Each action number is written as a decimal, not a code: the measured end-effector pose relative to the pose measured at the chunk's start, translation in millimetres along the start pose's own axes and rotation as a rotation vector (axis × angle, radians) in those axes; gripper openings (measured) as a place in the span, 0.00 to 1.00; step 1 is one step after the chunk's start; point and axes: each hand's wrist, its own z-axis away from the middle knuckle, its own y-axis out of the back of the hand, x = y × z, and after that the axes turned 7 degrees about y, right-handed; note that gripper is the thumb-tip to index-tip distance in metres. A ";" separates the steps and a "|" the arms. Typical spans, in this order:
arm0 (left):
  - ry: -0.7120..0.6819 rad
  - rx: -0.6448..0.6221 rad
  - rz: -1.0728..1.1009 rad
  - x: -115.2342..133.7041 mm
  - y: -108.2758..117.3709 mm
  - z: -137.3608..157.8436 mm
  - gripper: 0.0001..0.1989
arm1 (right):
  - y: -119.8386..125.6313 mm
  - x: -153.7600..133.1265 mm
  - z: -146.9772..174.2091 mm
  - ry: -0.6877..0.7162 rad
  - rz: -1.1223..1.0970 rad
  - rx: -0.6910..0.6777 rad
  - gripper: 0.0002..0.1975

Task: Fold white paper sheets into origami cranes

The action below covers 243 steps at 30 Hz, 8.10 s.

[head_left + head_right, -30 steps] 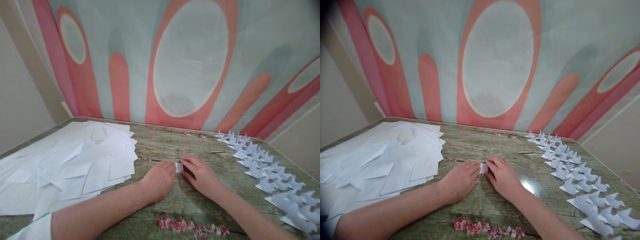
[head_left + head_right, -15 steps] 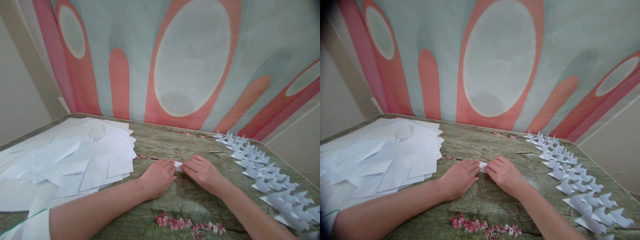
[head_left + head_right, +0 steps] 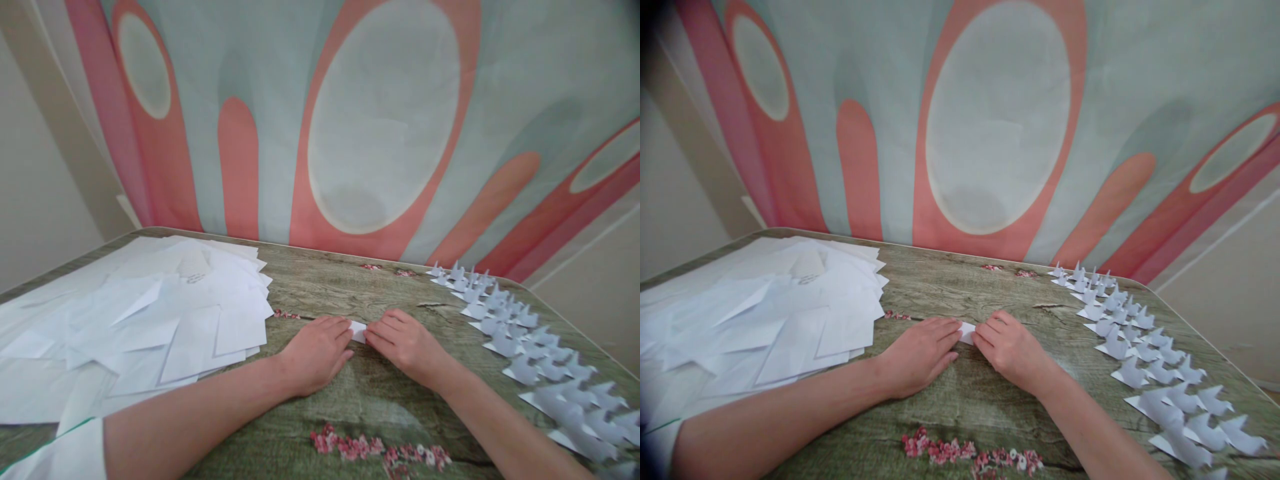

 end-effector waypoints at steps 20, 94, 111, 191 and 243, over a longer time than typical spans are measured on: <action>0.013 -0.019 0.036 -0.6 1.0 -0.2 0.18 | -1.1 0.2 1.6 0.066 0.062 -0.043 0.11; -0.013 -0.068 -0.098 12.5 -1.4 2.3 0.17 | -28.4 -7.1 -6.4 -0.658 -0.739 0.184 0.06; -0.010 -0.071 -0.116 12.1 3.4 1.4 0.16 | -31.1 -5.1 -10.8 -0.701 -0.667 0.150 0.06; -0.039 -0.005 -0.264 16.0 12.3 -0.6 0.16 | 10.0 -34.0 -22.4 -0.495 -0.033 -0.500 0.14; 0.053 -0.018 0.248 -14.0 -3.3 -5.1 0.19 | -6.9 -47.9 -12.7 -0.501 -0.087 -0.266 0.15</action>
